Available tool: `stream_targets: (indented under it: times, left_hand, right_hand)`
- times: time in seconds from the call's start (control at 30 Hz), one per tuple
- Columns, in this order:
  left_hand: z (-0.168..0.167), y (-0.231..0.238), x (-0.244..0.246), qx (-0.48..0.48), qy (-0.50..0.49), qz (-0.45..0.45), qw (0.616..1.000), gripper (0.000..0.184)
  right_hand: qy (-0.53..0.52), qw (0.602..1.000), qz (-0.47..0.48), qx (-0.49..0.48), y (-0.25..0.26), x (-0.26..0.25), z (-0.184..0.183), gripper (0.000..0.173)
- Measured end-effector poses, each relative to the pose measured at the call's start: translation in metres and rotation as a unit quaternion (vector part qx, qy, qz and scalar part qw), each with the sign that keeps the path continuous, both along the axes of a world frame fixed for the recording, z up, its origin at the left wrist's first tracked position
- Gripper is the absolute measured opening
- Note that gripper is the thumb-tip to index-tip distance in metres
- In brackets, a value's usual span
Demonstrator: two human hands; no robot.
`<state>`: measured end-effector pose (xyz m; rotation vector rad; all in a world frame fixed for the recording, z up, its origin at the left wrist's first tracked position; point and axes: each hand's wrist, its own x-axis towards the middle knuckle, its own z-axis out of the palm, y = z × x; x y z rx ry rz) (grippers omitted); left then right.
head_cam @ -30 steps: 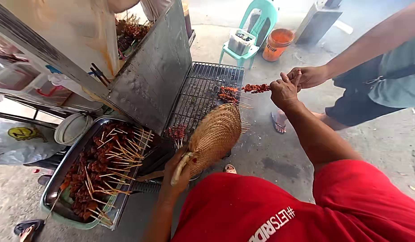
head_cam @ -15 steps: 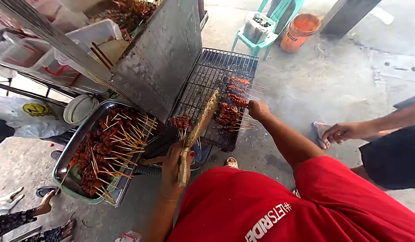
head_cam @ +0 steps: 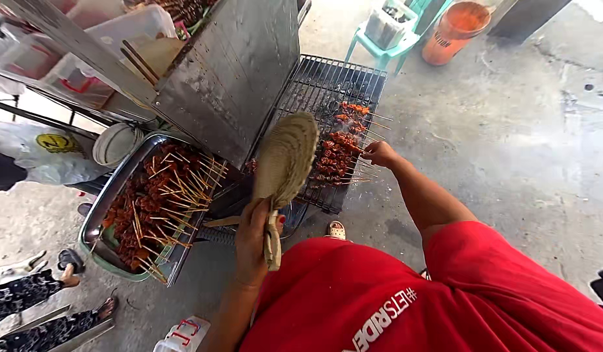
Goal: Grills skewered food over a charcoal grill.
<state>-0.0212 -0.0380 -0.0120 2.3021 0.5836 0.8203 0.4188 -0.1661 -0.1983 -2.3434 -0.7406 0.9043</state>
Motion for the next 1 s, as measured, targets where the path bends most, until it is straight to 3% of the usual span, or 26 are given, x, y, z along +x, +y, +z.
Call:
stream_targets:
  times: [0.1,0.23,0.4,0.5,0.67,0.8,0.93,1.0]
  left_hand:
    - [0.004,-0.002,0.003,-0.081,-0.019,-0.036,0.996,0.036]
    - [0.002,0.007,0.001,-0.02,-0.002,0.046,0.999,0.038]
    - [0.009,-0.002,0.002,-0.035,-0.033,0.022,0.999,0.036]
    - [0.002,0.004,0.004,0.0,-0.023,0.055,0.998,0.038]
    - [0.009,-0.003,0.008,-0.035,-0.029,0.017,0.999,0.032]
    - [0.015,0.01,-0.002,0.054,-0.036,0.067,0.996,0.036]
    - [0.015,-0.006,0.002,-0.092,-0.016,-0.052,0.994,0.031]
    - [0.015,0.002,-0.002,-0.056,-0.021,-0.019,0.998,0.027]
  right_hand:
    - [0.022,0.999,-0.024,0.007,-0.005,0.0,-0.001,0.032]
    - [0.069,0.994,-0.082,0.02,-0.006,-0.012,0.013,0.03]
    - [0.085,0.987,-0.112,0.075,-0.002,-0.018,0.011,0.027]
    - [0.011,0.995,-0.08,0.061,0.002,-0.018,0.011,0.024]
    - [-0.046,0.995,-0.078,0.03,0.007,-0.018,0.01,0.024]
    - [-0.072,0.996,-0.053,0.013,0.007,-0.025,0.014,0.029]
    - [-0.126,0.991,-0.042,0.017,0.003,-0.039,0.028,0.037]
    - [-0.168,0.985,-0.032,0.034,-0.004,-0.048,0.038,0.032]
